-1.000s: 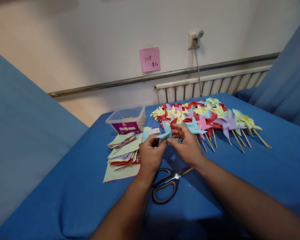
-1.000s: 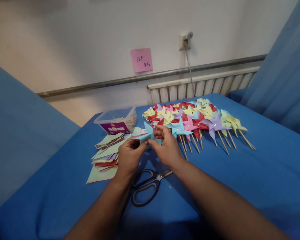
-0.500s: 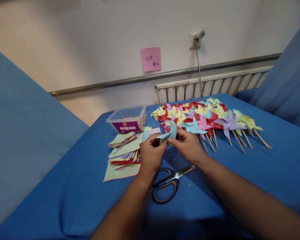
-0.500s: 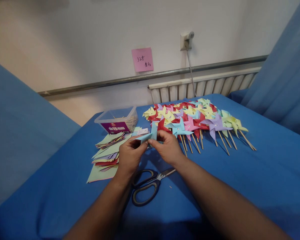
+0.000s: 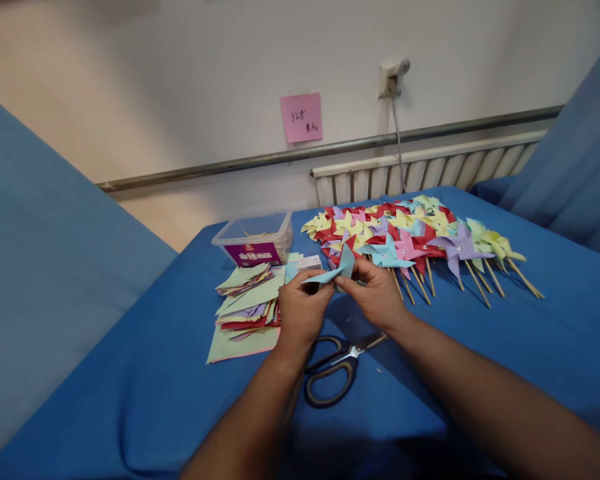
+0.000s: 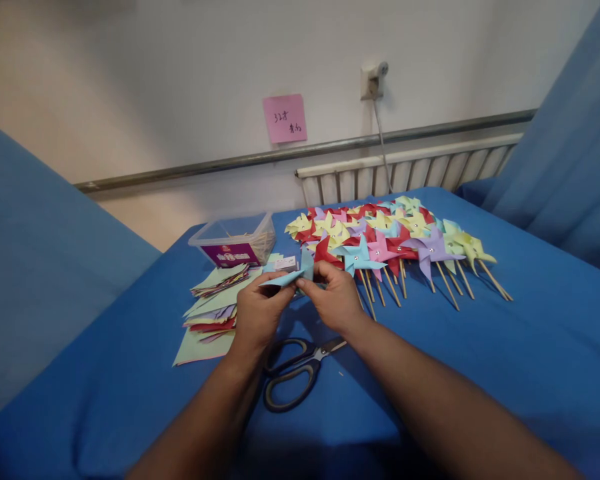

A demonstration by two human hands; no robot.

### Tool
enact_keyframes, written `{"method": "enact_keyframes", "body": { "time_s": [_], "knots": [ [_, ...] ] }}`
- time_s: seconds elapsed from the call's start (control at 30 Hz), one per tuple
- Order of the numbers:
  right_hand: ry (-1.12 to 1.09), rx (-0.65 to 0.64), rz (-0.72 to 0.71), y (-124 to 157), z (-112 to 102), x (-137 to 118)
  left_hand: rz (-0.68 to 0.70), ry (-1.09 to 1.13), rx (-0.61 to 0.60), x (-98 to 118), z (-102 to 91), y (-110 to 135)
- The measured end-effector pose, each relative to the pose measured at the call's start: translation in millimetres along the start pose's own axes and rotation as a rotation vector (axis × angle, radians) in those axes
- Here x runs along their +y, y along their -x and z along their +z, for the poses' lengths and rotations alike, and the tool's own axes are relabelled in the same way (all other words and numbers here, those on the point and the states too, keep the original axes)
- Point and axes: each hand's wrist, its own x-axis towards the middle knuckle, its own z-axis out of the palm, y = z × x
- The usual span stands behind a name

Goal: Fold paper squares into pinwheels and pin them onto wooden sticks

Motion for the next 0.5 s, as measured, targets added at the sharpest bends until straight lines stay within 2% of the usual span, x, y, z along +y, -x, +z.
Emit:
{"method": "enact_keyframes", "body": {
  "time_s": [0.5],
  "knots": [
    [0.026,0.013,0.026,-0.4,1.6,7.0,-0.012,-0.040,-0.003,-7.3,-0.6,-4.2]
  ]
}}
